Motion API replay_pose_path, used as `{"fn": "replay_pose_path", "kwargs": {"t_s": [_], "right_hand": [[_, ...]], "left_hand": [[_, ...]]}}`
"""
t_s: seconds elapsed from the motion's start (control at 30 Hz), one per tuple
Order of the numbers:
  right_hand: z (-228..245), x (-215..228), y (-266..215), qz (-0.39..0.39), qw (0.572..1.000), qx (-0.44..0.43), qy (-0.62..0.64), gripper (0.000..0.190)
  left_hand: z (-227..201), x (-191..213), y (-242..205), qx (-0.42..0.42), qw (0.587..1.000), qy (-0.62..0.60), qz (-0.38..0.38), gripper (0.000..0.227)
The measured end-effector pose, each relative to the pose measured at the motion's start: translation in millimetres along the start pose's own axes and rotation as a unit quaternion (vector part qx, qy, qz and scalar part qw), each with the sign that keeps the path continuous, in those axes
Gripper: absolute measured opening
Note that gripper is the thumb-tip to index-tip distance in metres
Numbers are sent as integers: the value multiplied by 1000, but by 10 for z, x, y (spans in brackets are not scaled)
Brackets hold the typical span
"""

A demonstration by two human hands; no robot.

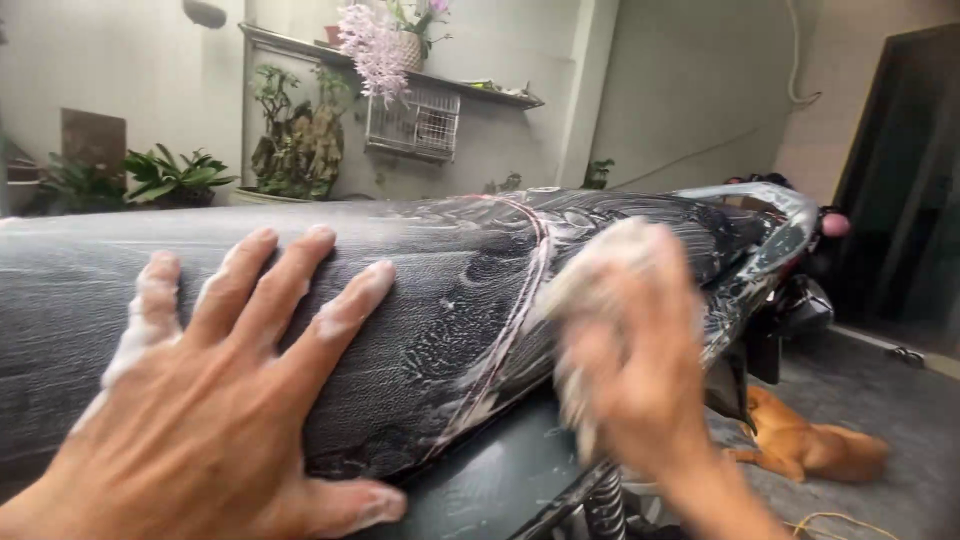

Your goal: Scrubbing the seat of a motorcycle with a soapy cloth to clean it.

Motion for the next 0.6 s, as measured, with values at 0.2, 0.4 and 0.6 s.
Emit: {"fn": "replay_pose_path", "kwargs": {"t_s": [0.2,0.4,0.6], "right_hand": [[6,0,324,82,972,178,128,30],[-366,36,136,0,999,-43,1,15],[-609,3,221,-9,994,105,-42,30]], "left_hand": [[-35,4,-58,32,999,41,0,138],[-55,1,-40,46,998,48,-18,131],[-92,81,-35,81,994,67,-17,122]]}}
Point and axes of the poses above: each hand's wrist, its own y-axis towards the middle knuckle, its own x-axis out of the back of the hand, z = x × y, the point moved 8 cm from there along y, towards the middle knuckle, and after that the axes turned 15 degrees about -x, right-handed, at the moved point
